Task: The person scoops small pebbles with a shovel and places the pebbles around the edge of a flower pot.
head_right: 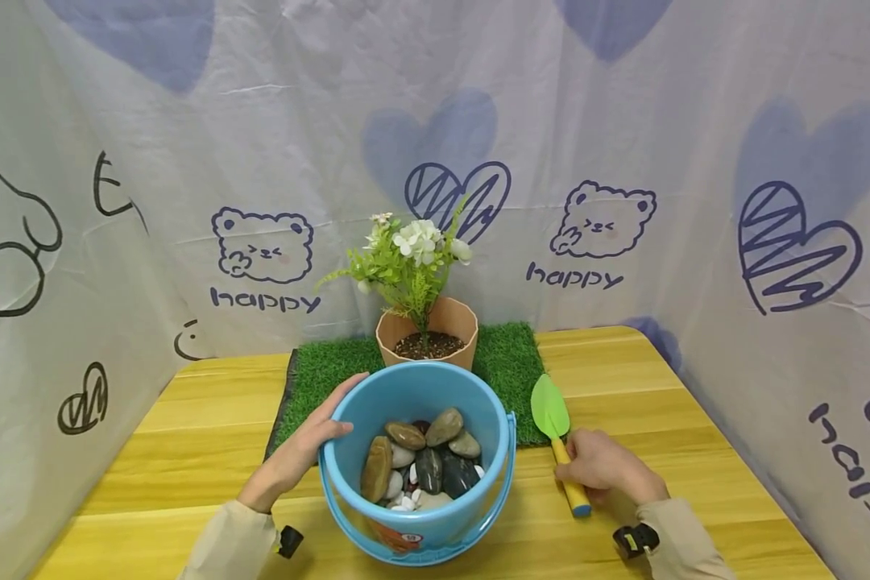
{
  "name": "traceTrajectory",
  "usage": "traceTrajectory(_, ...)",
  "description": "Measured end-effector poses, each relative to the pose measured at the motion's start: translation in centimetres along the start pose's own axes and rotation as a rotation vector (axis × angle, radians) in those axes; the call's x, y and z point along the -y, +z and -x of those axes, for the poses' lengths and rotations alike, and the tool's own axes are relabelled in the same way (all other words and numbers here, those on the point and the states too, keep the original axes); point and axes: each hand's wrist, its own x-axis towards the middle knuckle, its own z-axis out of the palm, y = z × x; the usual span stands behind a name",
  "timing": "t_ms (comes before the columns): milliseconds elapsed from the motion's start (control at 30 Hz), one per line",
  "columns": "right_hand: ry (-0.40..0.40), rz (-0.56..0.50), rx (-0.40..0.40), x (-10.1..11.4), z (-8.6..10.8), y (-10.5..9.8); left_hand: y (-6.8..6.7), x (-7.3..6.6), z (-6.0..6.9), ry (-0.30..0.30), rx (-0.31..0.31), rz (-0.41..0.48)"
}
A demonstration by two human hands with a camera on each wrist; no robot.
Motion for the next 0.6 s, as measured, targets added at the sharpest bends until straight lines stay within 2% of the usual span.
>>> traceTrajectory(133, -0.028, -0.051, -0.016, 0.2, 0.1, -0.2, 0.0, -0.7, 0.1, -0.039, -0.005, 0.016)
traceTrajectory(367, -0.131, -0.113, -0.051, 1.0, 0.0, -1.0, 0.5, -2.2, -0.6, -0.092, -0.082, -0.019)
traceTrajectory(500, -0.162, -0.127, -0.091, 1.7, 0.2, -1.2, 0.3, -2.5, -0.9, -0.106, -0.079, -0.039)
traceTrajectory(600, -0.21, -0.068, -0.155, 2.3, 0.2, -1.4, 0.1, -2.6, -1.0, -0.114, -0.064, -0.023)
